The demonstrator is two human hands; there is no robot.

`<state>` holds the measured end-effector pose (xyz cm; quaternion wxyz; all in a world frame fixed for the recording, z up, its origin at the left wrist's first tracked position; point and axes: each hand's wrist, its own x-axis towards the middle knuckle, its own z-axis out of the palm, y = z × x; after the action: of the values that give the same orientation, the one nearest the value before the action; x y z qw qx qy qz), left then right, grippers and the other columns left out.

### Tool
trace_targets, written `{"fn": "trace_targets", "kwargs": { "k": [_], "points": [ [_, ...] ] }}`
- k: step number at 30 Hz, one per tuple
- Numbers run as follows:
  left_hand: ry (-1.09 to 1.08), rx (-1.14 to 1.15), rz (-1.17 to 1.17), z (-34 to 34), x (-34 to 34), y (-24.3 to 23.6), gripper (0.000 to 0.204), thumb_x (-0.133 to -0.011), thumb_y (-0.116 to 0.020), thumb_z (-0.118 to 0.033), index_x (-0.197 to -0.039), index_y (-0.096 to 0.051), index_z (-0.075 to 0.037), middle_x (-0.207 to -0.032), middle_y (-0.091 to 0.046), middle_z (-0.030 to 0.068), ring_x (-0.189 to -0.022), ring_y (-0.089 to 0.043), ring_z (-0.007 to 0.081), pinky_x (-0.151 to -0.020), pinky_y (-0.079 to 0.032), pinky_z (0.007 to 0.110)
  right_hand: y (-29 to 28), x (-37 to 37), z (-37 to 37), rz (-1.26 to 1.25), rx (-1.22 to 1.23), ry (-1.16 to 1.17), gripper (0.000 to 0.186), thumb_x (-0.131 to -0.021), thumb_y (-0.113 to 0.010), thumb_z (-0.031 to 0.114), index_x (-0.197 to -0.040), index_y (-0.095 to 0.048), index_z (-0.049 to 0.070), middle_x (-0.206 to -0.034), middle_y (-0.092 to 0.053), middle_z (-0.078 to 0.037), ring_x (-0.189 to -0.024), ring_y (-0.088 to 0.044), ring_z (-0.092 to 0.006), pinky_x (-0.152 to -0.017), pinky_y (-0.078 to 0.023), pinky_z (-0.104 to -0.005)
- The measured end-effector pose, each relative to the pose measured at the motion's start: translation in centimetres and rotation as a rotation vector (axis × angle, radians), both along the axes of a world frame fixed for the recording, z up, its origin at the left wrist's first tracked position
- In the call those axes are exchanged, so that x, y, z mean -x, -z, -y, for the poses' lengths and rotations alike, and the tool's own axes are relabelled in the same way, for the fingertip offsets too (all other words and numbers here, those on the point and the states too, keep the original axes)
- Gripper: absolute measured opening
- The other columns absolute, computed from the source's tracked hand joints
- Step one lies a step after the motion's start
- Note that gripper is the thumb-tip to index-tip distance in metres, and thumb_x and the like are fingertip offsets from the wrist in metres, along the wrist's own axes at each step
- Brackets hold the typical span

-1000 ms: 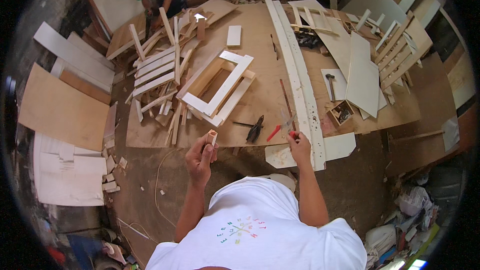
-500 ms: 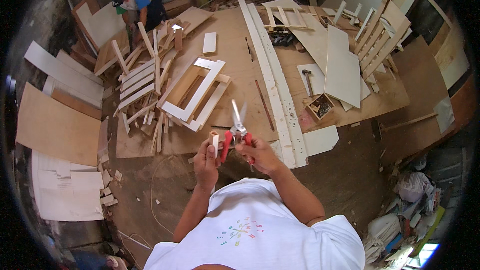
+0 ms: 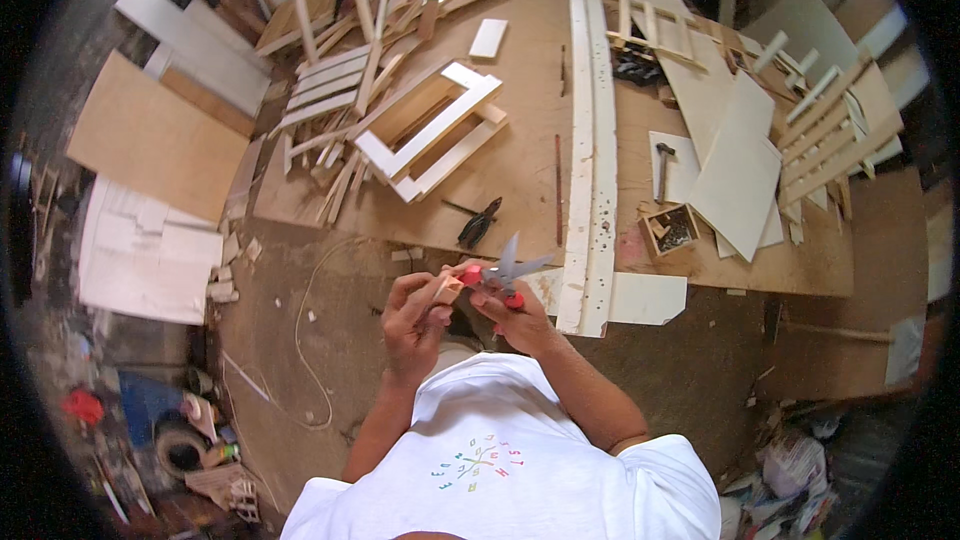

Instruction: The person trims a small piece of wood with pliers and a scraper, and then sands the edges by hand.

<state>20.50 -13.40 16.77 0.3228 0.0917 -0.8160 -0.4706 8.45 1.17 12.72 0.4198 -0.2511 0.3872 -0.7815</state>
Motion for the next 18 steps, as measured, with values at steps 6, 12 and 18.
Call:
{"fn": "trace_targets", "kwargs": {
  "k": [6,12,18],
  "points": [
    [-0.079,-0.226,0.020,1.6,-3.8,-0.7,0.042,-0.101,-0.072,-0.027,-0.131,-0.070,0.001,-0.104,-0.068,0.0059,-0.075,-0.060,0.0067,-0.061,-0.051,0.022,1.6,0.9,0.1,-0.338,-0.161,0.235,0.041,-0.100,-0.068,0.007,-0.137,-0.050,0.005,-0.117,-0.064,-0.009,-0.123,-0.060,-0.0249,-0.107,-0.046,-0.0436],
    [-0.043,-0.160,-0.013,6.1,-6.0,-1.3,0.040,-0.101,-0.071,-0.024,-0.133,-0.070,0.001,-0.099,-0.070,0.0066,-0.076,-0.059,0.0067,-0.061,-0.049,0.022,-5.1,1.9,4.5,-1.224,-0.388,0.230,0.050,-0.076,-0.075,0.007,-0.123,-0.059,0.005,-0.108,-0.064,-0.017,-0.103,-0.064,-0.0355,-0.091,-0.051,-0.0428],
    [-0.018,-0.258,-0.057,12.9,-8.7,-1.0,0.039,-0.093,-0.077,-0.009,-0.130,-0.071,0.002,-0.093,-0.070,0.0106,-0.078,-0.067,0.0148,-0.069,-0.055,0.027,-5.3,-0.7,10.9,-1.371,-0.465,0.205,0.055,-0.064,-0.078,0.008,-0.118,-0.063,0.006,-0.101,-0.065,-0.016,-0.096,-0.063,-0.0395,-0.086,-0.051,-0.0461]
  ]
}}
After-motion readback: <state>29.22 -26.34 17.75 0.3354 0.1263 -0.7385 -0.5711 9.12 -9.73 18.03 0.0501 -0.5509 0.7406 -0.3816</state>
